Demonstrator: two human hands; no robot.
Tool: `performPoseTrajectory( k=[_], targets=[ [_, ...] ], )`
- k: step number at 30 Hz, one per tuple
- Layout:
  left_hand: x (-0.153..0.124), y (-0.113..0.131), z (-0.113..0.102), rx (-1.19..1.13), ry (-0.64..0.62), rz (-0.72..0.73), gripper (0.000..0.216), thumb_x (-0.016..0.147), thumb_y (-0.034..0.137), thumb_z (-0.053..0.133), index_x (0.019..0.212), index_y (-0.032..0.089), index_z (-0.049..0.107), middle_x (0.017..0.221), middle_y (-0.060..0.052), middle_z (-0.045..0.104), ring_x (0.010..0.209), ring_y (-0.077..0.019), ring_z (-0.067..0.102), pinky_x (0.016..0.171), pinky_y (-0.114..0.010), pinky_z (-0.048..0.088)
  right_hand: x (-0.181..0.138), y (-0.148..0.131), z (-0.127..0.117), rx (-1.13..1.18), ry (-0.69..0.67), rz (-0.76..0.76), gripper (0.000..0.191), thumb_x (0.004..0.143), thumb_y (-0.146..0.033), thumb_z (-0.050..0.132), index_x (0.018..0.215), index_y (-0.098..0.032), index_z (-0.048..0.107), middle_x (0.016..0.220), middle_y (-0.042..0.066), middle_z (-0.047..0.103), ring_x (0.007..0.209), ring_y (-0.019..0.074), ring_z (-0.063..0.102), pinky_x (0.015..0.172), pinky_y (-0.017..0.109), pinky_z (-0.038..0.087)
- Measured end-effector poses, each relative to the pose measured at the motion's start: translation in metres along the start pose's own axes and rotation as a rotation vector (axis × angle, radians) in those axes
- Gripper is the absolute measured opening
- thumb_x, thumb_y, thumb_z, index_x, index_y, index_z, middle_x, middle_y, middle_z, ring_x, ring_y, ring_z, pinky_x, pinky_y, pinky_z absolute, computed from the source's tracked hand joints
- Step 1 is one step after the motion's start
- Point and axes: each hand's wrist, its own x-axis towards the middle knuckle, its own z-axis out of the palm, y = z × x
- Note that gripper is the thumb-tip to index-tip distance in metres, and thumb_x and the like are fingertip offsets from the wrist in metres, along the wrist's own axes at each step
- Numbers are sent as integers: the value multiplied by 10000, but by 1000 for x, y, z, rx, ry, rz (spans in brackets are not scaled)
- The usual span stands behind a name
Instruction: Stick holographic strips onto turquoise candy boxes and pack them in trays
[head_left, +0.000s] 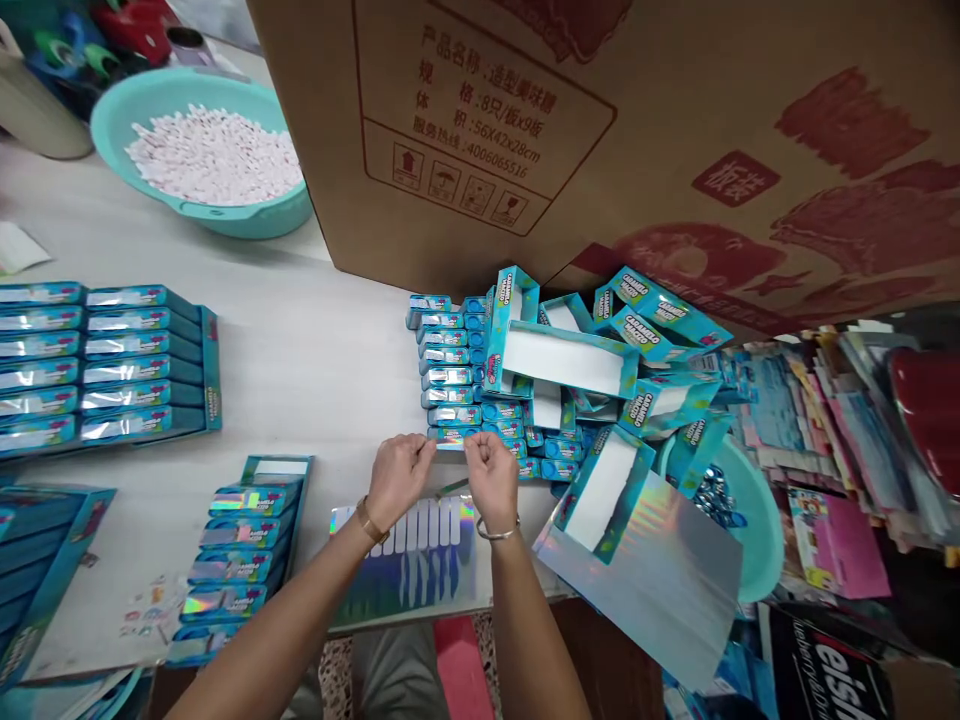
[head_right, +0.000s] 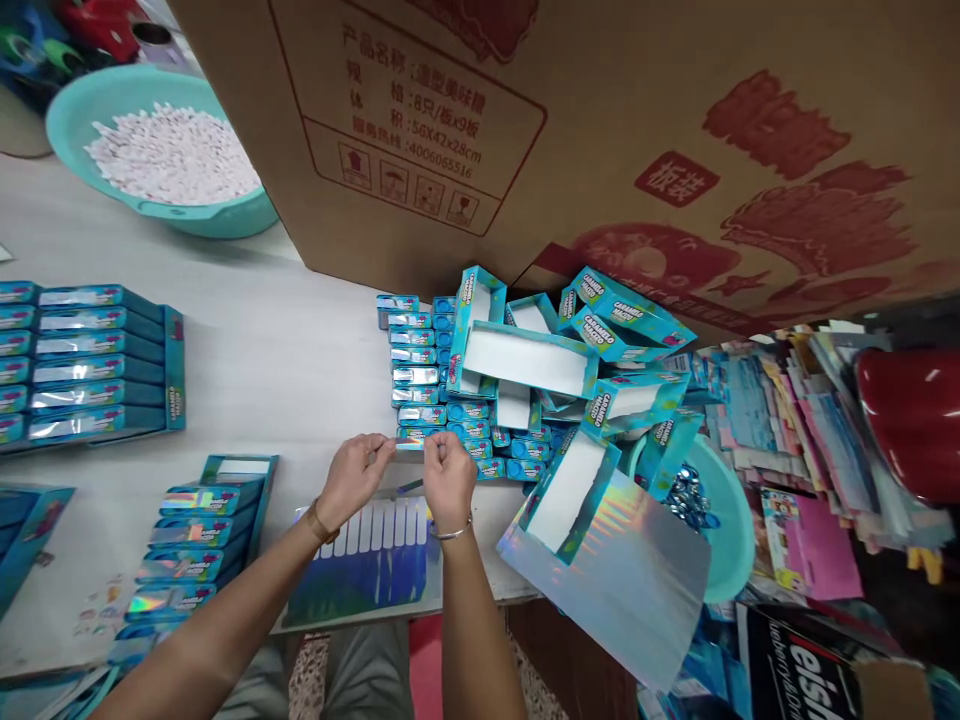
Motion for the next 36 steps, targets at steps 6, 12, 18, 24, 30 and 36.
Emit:
performPoseTrajectory(
  k=[6,12,18,24,30,36],
  targets=[
    [-24,0,6,-116,51,150,219,913,375,549,1043,218,631,1008,-75,642,987,-233,584,871,-365,450,-28,-7,-32,112,-56,49,275,874,-444,549,789,-188,600,565,-62,454,510,95,376,509,211,306],
    [-11,-15,25,-124,198,111,487,857,334,631,1285,192,447,1208,-125,548,1152,-271,524,982,-420,446,-72,-16,-90,29,-4,100,289,889,-468,548,821,-194,612,568,-67,394,521,99,363,497,206,294],
    [6,-21,46,-18,248,158,355,840,328,629,1151,203,512,1085,-97,607,1028,-264,592,883,-391,485,-96,-3,-128,-10,12,134,302,889,-485,553,814,-198,609,588,-60,396,543,107,379,523,214,302],
    [-19,-11,46,192,144,74,487,851,281,557,1319,198,450,896,-53,641,842,-239,625,734,-339,484,-103,7,-135,8,21,150,331,891,-507,530,817,-197,617,581,-60,384,545,113,372,535,217,307],
    [-29,7,42,289,98,-12,604,849,527,562,1321,170,448,973,-99,640,943,-282,612,728,-351,491,-103,13,-141,45,49,145,341,860,-515,550,797,-192,639,533,-68,378,504,107,335,490,212,276],
    [1,29,32,462,-65,-24,515,866,452,533,1305,190,467,1147,-137,638,1013,-300,623,744,-352,484,-104,19,-145,107,60,139,341,847,-513,558,781,-186,628,531,-75,355,495,100,317,472,209,257]
  ],
)
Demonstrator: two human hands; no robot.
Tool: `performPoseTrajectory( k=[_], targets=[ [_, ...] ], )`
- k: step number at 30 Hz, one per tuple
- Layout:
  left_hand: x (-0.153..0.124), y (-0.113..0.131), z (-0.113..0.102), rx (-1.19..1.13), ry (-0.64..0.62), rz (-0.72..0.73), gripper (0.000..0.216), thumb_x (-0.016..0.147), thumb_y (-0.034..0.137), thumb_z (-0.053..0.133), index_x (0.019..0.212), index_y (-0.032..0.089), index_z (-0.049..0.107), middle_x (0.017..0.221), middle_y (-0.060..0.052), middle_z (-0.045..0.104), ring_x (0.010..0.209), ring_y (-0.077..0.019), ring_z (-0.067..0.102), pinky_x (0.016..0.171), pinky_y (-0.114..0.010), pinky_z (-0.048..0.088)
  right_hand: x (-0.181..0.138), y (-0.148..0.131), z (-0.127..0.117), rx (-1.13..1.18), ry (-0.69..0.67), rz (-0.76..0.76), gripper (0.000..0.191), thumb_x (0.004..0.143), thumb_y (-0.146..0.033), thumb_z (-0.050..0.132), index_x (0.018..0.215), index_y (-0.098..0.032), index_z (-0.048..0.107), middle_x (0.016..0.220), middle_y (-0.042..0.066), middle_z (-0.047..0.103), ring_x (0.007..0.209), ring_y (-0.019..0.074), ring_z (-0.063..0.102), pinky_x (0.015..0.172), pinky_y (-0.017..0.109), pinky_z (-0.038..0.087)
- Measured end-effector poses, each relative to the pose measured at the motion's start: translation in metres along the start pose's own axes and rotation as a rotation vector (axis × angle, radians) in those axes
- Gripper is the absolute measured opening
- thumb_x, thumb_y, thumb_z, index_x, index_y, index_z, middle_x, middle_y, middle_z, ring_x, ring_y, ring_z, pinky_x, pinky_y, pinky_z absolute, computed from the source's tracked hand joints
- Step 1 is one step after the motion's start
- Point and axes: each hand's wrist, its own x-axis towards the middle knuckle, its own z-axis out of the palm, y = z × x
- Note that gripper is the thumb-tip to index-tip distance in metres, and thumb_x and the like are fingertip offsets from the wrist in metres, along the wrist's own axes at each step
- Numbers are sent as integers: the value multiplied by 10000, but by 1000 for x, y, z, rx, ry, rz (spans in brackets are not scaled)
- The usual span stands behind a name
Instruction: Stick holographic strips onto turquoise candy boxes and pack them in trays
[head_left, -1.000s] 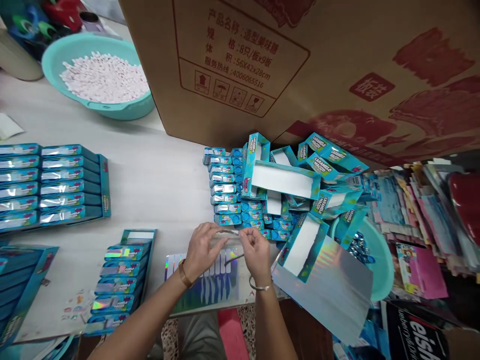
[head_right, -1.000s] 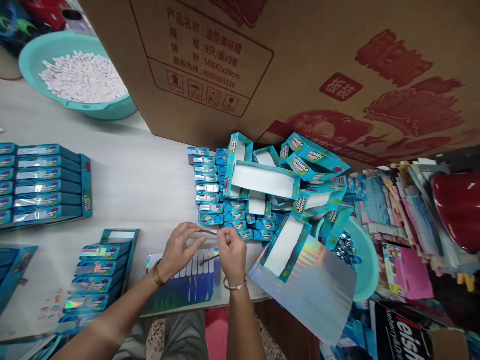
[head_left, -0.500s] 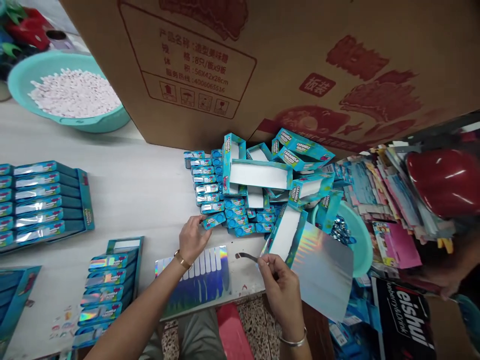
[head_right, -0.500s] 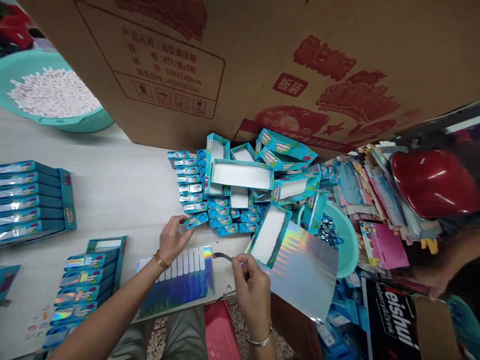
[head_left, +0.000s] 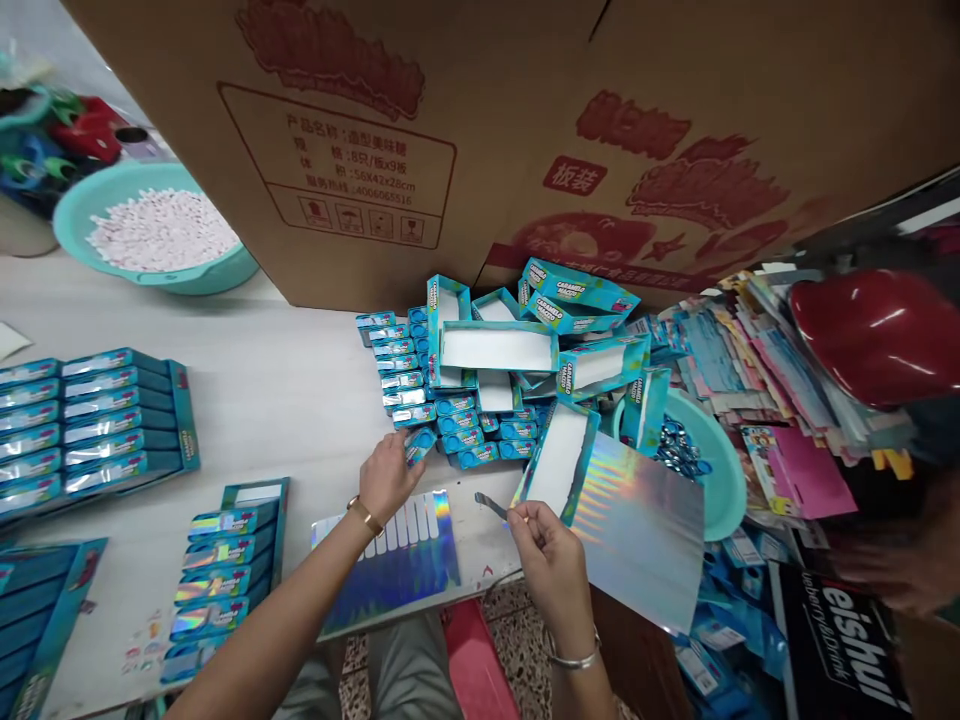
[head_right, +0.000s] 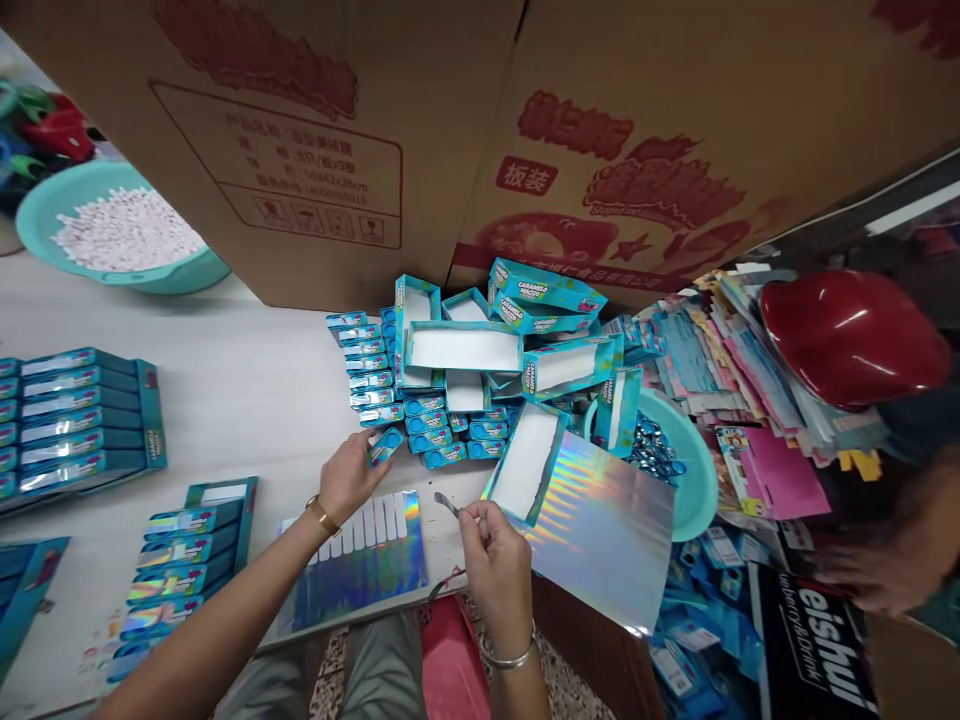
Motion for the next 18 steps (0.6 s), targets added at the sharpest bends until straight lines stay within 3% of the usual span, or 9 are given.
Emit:
performPoseTrajectory(
  k=[5,7,11,15,18],
  targets=[
    [-4,-7,-9,75,-165,-151,747,832,464,504,1455,109,294,854,-133,719,769,-328,685,617,-342,446,-1,1,-1,11,-47,16,332,882,-499,528,801,-186,600,547,-83,316,504,97,317,486,210,248],
    [-11,-17,-9,44,-170,-193,744,816,487,508,1448,133,337,794,-124,723,738,-330,689,575,-325,426,0,0,-1,18,-52,3,334,889,-498,524,815,-182,603,546,-82,317,508,99,330,497,212,259],
    [-22,-35,-10,-61,-24,-279,593,809,589,494,1257,206,557,812,-125,731,749,-332,691,545,-319,410,2,-4,1,66,-91,5,330,888,-496,526,813,-183,599,558,-76,355,520,100,346,506,212,272],
    [-21,-42,-12,-271,123,-434,652,748,691,541,1124,161,599,725,-113,721,727,-323,688,574,-334,437,6,-12,8,121,-163,17,319,872,-488,550,787,-183,591,579,-68,373,541,100,334,511,213,269],
    [-15,-44,-9,-624,137,-517,610,739,648,599,1080,143,582,720,-94,728,638,-257,687,608,-328,472,9,-19,19,177,-236,15,311,855,-474,581,773,-175,587,572,-73,352,541,93,308,502,212,245]
  ],
)
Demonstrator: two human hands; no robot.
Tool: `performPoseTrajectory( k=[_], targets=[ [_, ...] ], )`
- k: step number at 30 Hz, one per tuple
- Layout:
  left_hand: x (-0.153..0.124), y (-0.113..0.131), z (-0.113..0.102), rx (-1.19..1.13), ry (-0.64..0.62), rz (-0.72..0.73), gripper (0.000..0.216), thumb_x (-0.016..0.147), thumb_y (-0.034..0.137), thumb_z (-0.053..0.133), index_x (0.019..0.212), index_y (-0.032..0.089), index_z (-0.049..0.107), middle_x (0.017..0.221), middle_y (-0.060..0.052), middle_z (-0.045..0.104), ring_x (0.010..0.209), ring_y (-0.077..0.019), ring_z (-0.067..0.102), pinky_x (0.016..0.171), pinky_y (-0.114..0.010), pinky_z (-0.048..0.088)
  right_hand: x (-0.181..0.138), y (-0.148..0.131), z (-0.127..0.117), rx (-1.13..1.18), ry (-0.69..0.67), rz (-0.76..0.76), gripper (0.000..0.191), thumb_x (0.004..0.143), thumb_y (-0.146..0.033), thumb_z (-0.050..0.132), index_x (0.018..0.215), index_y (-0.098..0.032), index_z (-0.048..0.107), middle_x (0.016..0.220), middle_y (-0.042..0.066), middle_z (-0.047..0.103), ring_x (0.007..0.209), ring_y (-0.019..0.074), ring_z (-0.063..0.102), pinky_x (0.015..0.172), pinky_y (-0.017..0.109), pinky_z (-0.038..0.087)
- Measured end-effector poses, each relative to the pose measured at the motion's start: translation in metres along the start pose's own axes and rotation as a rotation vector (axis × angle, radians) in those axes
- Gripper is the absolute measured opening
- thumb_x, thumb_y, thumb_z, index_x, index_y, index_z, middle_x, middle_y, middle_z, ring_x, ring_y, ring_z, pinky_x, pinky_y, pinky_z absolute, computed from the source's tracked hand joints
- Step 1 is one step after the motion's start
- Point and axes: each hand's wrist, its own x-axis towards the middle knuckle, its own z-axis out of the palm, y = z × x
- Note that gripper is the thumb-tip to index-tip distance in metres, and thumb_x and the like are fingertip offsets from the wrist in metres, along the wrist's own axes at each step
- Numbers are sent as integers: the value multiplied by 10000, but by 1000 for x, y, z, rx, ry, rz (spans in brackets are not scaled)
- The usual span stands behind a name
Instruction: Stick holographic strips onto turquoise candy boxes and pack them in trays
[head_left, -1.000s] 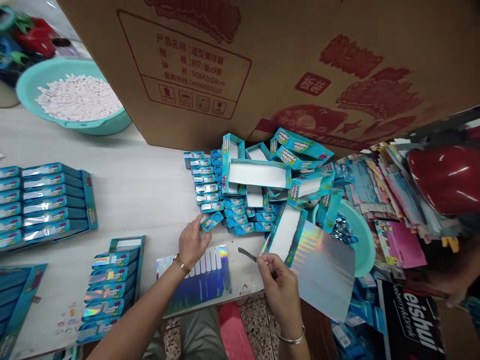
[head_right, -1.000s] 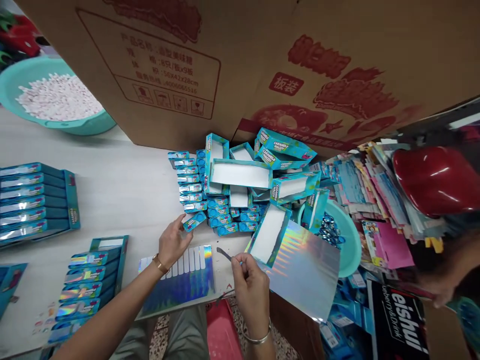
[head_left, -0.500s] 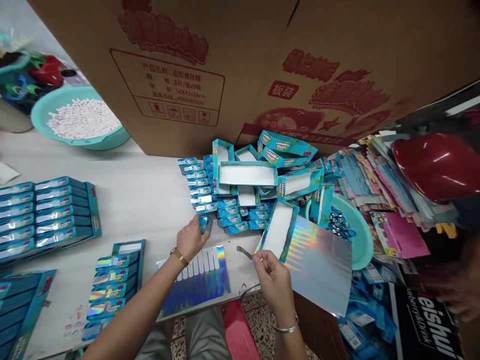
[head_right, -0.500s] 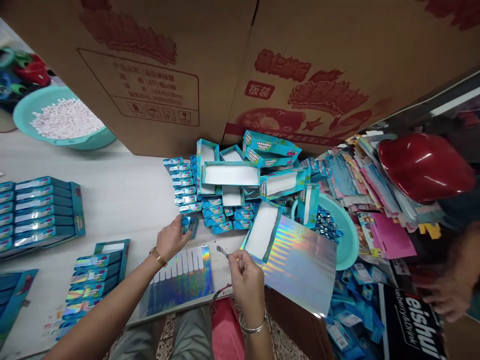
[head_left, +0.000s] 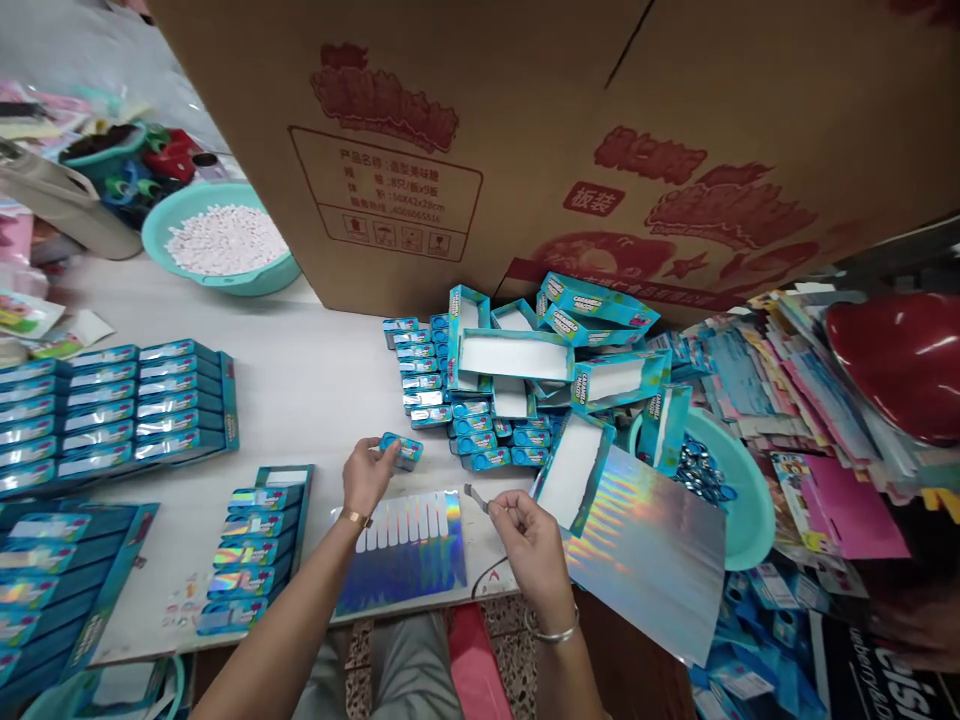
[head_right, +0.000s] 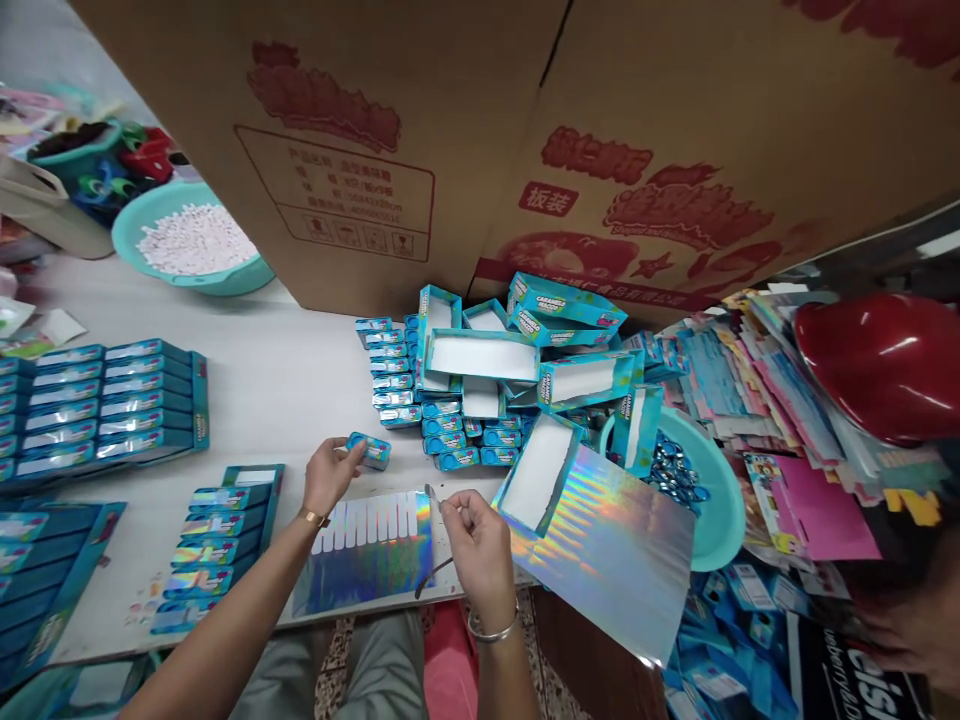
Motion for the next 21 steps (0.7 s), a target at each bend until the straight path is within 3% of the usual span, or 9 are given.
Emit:
performPoseTrajectory(
  k=[5,8,11,13,16,18,21],
  targets=[
    [-2,-22,-8,-391,-126,-237,597,693,672,641,919,121,603,637,-73,691,509,-184,623,512,-277,451,12,-9,35,195,-130,15,302,814,-461,637,764,-170,575,550,-84,347,523,80,282,492,208,220],
    [-14,-41,-22,-461,-133,-260,607,689,714,619,808,118,626,627,-66,675,516,-161,602,511,-257,437,19,-12,65,282,-193,31,298,783,-449,674,766,-165,584,567,-66,433,524,78,325,496,206,249],
    [-26,-51,-37,-564,-108,-241,621,692,711,624,875,117,643,707,-61,685,569,-148,610,548,-245,451,24,-14,95,358,-216,71,311,754,-459,695,759,-167,587,550,-69,436,487,67,292,466,203,229],
    [-30,-49,-47,-631,-107,-239,630,720,701,608,970,125,650,770,-60,683,623,-147,619,566,-235,452,26,-14,112,400,-196,87,314,741,-462,703,759,-168,592,553,-72,432,472,60,265,448,202,203],
    [-32,-38,-64,-674,-261,-268,669,787,726,493,1030,129,672,889,-99,687,733,-173,638,608,-248,468,27,-14,135,459,-166,116,322,727,-476,706,754,-177,590,529,-81,400,449,58,245,431,207,177],
    [-30,-31,-73,-646,-367,-254,706,809,748,414,997,128,695,941,-128,693,810,-207,646,649,-275,483,27,-15,148,472,-152,133,335,719,-499,703,740,-188,582,490,-93,354,430,62,233,424,213,168],
    [-23,-23,-79,-571,-371,-115,617,791,722,485,878,151,701,888,-108,702,849,-229,635,685,-292,480,26,-15,165,462,-127,136,349,718,-523,690,728,-193,574,488,-90,354,425,67,238,422,220,173]
  ],
)
